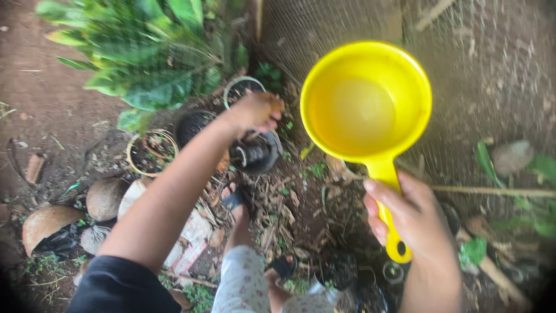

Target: The person carries a yellow pitcher and pours water onto plants in a garden, refilling the pitcher from a black bucket.

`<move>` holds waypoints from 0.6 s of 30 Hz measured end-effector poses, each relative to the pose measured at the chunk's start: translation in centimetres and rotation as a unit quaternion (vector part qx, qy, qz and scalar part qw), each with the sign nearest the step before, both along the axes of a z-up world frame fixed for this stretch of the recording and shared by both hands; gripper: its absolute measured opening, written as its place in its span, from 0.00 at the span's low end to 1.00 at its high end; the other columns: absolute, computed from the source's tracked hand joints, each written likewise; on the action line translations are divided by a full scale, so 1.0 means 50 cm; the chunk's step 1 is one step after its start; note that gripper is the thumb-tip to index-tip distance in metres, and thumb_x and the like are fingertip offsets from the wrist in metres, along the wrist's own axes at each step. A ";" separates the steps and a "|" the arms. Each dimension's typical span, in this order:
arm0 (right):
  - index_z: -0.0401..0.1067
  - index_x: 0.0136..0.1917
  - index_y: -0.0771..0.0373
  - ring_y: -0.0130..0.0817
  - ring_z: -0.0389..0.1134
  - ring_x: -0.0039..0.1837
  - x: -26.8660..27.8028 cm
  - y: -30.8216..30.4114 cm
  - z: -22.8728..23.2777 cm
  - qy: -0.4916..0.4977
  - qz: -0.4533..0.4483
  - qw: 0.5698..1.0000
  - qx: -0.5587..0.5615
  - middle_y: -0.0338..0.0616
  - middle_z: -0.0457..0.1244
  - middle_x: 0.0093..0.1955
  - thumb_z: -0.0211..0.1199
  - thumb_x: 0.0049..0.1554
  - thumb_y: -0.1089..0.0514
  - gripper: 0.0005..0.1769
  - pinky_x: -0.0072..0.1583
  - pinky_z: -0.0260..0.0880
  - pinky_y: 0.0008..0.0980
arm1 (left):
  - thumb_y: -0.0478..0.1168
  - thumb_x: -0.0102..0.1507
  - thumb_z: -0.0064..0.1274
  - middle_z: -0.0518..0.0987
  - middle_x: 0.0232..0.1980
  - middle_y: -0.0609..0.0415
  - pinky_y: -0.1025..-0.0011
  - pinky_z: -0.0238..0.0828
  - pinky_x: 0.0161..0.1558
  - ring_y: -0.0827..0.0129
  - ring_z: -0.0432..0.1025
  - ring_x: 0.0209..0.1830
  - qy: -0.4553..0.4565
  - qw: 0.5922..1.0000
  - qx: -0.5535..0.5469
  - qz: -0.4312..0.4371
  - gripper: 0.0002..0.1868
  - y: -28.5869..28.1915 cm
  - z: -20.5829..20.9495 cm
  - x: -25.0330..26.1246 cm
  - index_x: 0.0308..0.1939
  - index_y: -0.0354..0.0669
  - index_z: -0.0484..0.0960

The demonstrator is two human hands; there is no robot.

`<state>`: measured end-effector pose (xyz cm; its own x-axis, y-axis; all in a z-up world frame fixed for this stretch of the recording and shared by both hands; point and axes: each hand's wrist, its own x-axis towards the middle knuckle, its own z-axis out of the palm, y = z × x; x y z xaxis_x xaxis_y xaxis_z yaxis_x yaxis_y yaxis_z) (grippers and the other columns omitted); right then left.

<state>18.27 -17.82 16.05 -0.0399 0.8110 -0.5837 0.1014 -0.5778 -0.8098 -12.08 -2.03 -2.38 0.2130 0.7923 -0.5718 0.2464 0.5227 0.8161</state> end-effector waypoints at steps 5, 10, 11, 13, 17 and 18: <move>0.66 0.41 0.67 0.31 0.57 0.20 -0.062 0.074 0.029 0.027 0.060 0.998 -0.017 0.44 0.60 0.26 0.61 0.57 0.59 0.09 0.22 0.56 0.32 | 0.48 0.65 0.51 0.79 0.41 0.57 0.73 0.71 0.31 0.74 0.75 0.32 -0.022 0.999 0.032 -0.006 0.17 -0.012 0.043 -0.089 0.51 0.41 0.80; 0.65 0.45 0.70 0.32 0.59 0.23 -0.105 0.131 0.043 0.116 0.120 0.986 -0.016 0.45 0.59 0.28 0.62 0.62 0.59 0.12 0.23 0.58 0.35 | 0.44 0.66 0.49 0.82 0.40 0.57 0.76 0.74 0.34 0.75 0.76 0.34 -0.071 0.992 0.087 0.054 0.12 -0.007 0.208 -0.194 0.49 0.42 0.78; 0.65 0.45 0.73 0.34 0.60 0.24 -0.116 0.147 0.033 0.149 0.153 0.977 -0.006 0.46 0.59 0.29 0.63 0.66 0.59 0.15 0.24 0.60 0.36 | 0.42 0.67 0.47 0.81 0.40 0.55 0.76 0.73 0.34 0.74 0.76 0.34 -0.110 0.985 0.112 0.073 0.11 -0.009 0.239 -0.215 0.49 0.40 0.78; 0.67 0.56 0.64 0.28 0.56 0.23 -0.144 0.187 0.010 0.127 0.133 0.983 -0.026 0.42 0.59 0.28 0.63 0.57 0.58 0.15 0.25 0.53 0.31 | 0.42 0.70 0.47 0.81 0.36 0.52 0.75 0.71 0.34 0.72 0.73 0.32 -0.091 0.978 0.163 0.097 0.11 -0.023 0.291 -0.260 0.48 0.37 0.78; 0.70 0.58 0.63 0.30 0.60 0.27 -0.175 0.284 -0.017 0.098 0.181 0.979 -0.006 0.41 0.59 0.26 0.65 0.51 0.57 0.21 0.31 0.58 0.33 | 0.43 0.69 0.48 0.81 0.41 0.58 0.76 0.71 0.40 0.76 0.75 0.39 -0.161 0.958 0.142 0.189 0.11 -0.053 0.349 -0.317 0.49 0.41 0.77; 0.70 0.60 0.60 0.29 0.60 0.28 -0.186 0.298 -0.019 0.093 0.181 0.979 -0.010 0.40 0.59 0.26 0.67 0.50 0.57 0.24 0.33 0.59 0.33 | 0.43 0.69 0.48 0.81 0.42 0.58 0.76 0.71 0.41 0.76 0.76 0.39 -0.170 0.954 0.134 0.207 0.10 -0.046 0.363 -0.331 0.49 0.41 0.77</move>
<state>8.95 -2.90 15.09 -0.4292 0.7129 -0.5546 0.1549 -0.5468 -0.8228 -28.63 -4.33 15.76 -0.0124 0.9569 -0.2901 -0.2393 0.2788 0.9300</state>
